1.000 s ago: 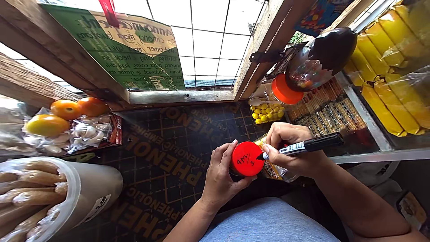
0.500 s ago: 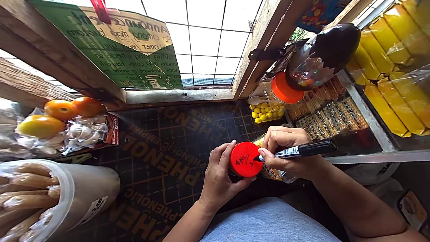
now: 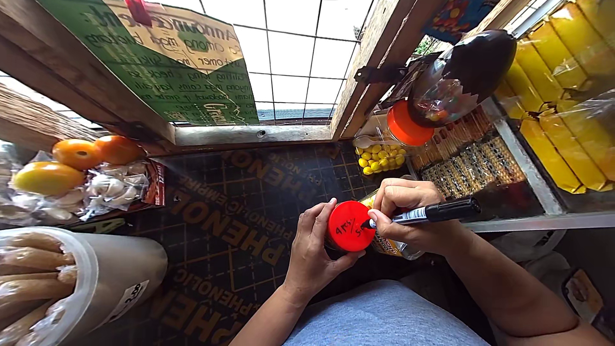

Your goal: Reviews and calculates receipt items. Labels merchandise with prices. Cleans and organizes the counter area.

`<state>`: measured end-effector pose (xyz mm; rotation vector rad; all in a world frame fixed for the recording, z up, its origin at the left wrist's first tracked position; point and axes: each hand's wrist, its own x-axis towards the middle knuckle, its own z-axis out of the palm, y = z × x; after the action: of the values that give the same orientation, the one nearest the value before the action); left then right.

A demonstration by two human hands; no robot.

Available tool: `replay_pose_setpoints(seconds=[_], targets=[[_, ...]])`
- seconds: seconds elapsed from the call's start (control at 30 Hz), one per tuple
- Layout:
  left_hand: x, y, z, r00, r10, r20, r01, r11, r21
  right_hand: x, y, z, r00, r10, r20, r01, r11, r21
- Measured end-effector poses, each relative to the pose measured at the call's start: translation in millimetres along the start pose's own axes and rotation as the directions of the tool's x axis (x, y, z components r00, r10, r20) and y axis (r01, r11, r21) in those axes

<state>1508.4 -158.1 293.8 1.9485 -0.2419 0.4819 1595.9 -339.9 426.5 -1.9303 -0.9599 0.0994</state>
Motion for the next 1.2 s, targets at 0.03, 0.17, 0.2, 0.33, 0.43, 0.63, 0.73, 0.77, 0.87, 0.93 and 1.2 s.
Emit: replay_pose_setpoints(seconds=[0.03,0.17,0.2,0.33,0.43,0.63,0.73,0.77,0.87,0.93,1.2], targets=[[-0.1,-0.2,0.3,1.0,0.001,-0.001,-0.001,1.0,-0.006,0.0,0.1,0.2,1.0,-0.005,0.002,0.005,1.0,0.001],[0.4,1.8,-0.7,1.0,-0.001,0.005,0.001,1.0,-0.009,-1.1,0.8,-0.1,1.0,-0.017,0.017,0.017,1.0,-0.008],[2.1,5.9,-2.9,1.0,-0.006,0.013,0.006,1.0,-0.008,-1.2,0.9,-0.3,1.0,-0.02,0.021,0.02,1.0,-0.002],[2.5,6.3,-2.9,1.0,-0.011,0.014,0.011,1.0,-0.004,-1.0,1.7,-1.3,1.0,-0.015,-0.006,0.016,0.999,0.036],[-1.1,-0.5,0.4,1.0,-0.003,0.004,0.003,1.0,-0.005,-0.6,1.2,-0.3,1.0,-0.008,-0.019,0.008,1.0,0.017],[-0.6,0.2,0.2,1.0,-0.004,0.001,0.004,1.0,-0.003,0.0,1.1,-0.1,1.0,-0.019,-0.003,0.019,1.0,-0.02],[-0.7,-0.1,0.2,1.0,-0.006,0.003,0.006,1.0,-0.009,0.0,1.3,-0.5,1.0,-0.028,0.012,0.028,0.999,-0.025],[-0.6,0.0,0.1,1.0,-0.006,0.004,0.006,1.0,-0.009,0.0,1.5,-0.7,0.999,-0.03,0.015,0.03,0.999,-0.031],[-0.2,0.2,0.1,1.0,-0.002,0.002,0.002,1.0,-0.01,0.1,1.5,-0.8,1.0,-0.026,0.008,0.027,0.999,-0.028],[-0.1,0.4,0.0,1.0,-0.005,0.004,0.005,1.0,-0.011,0.5,1.4,-0.7,1.0,-0.02,0.001,0.02,1.0,-0.001],[0.0,0.3,0.2,1.0,-0.002,0.003,0.002,1.0,-0.01,0.4,1.9,-1.4,0.999,-0.042,0.034,0.043,0.999,-0.018]])
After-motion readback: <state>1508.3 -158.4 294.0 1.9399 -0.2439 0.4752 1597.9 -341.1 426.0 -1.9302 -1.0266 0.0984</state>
